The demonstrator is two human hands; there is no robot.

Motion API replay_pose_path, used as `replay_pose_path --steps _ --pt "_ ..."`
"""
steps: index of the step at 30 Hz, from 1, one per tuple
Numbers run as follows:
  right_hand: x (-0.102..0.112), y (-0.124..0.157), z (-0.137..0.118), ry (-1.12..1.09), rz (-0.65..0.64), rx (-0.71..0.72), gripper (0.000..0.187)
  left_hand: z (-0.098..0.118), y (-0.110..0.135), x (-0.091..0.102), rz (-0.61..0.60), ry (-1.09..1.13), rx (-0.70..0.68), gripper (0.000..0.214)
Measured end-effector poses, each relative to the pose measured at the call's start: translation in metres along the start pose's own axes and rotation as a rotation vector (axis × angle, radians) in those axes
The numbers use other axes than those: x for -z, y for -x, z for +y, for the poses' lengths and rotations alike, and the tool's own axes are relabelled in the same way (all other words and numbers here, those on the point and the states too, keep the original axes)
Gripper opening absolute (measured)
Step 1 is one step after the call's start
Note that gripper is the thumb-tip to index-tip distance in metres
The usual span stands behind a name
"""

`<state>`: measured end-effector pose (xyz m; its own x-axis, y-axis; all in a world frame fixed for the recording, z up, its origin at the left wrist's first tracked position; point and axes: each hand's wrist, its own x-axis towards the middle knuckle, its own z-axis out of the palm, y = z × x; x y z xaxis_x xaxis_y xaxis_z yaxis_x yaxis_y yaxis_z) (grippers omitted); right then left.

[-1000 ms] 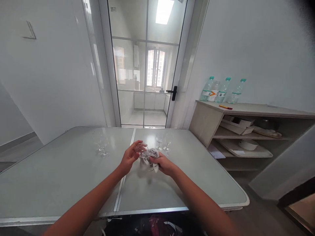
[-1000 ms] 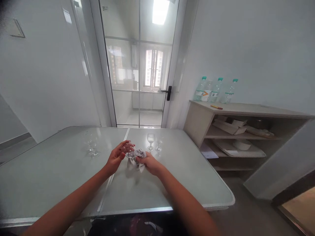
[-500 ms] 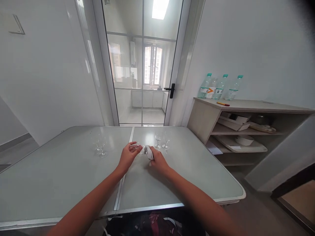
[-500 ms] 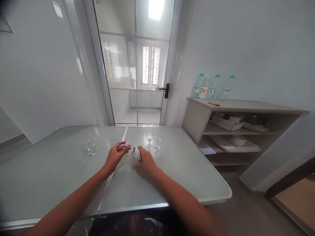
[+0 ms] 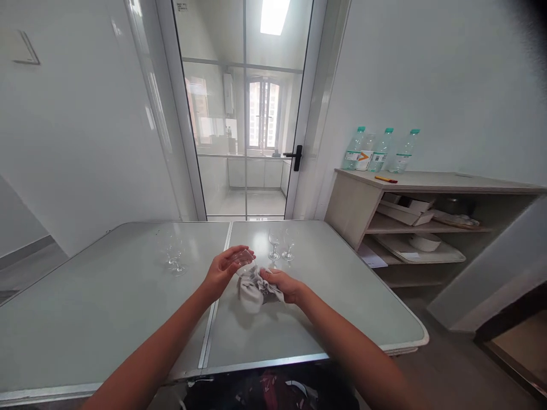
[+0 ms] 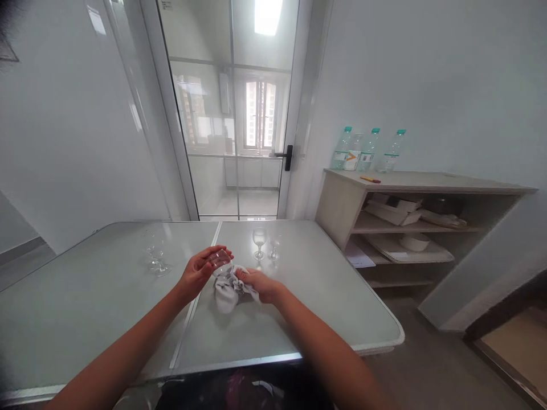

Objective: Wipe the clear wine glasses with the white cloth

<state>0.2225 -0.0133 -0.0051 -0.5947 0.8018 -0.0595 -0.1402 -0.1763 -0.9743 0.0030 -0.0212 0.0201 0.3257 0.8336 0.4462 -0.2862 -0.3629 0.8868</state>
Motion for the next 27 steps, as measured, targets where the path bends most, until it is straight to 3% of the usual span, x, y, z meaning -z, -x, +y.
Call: replay_pose_path --steps 4,9,12,15,19,21,23,27 --pt "0.002 -0.006 -0.001 0.388 -0.027 0.172 0.038 -0.008 -0.001 -0.001 0.077 -0.115 -0.003 0.055" --pt "0.004 -0.020 0.010 0.966 0.357 0.419 0.010 -0.024 -0.003 0.000 0.233 -0.290 0.090 0.060" --pt "0.003 -0.024 0.015 1.066 0.432 0.452 0.011 -0.028 -0.004 0.003 0.302 -0.329 0.159 0.058" --pt "0.003 -0.023 0.014 0.953 0.360 0.414 0.008 -0.024 -0.005 0.007 0.279 -0.311 0.147 0.054" --pt "0.006 -0.020 0.010 0.436 0.163 0.261 0.030 -0.014 -0.006 0.011 0.131 -0.198 0.071 0.053" --pt "0.008 -0.020 0.009 0.211 0.128 0.179 0.041 -0.011 -0.007 0.011 0.091 -0.145 0.034 0.052" --pt "0.008 -0.022 0.009 0.071 0.210 0.176 0.049 -0.008 -0.006 0.010 0.089 -0.119 -0.019 0.052" --pt "0.010 -0.026 0.010 -0.134 0.592 0.307 0.053 -0.006 -0.002 0.002 0.140 -0.201 -0.190 0.051"
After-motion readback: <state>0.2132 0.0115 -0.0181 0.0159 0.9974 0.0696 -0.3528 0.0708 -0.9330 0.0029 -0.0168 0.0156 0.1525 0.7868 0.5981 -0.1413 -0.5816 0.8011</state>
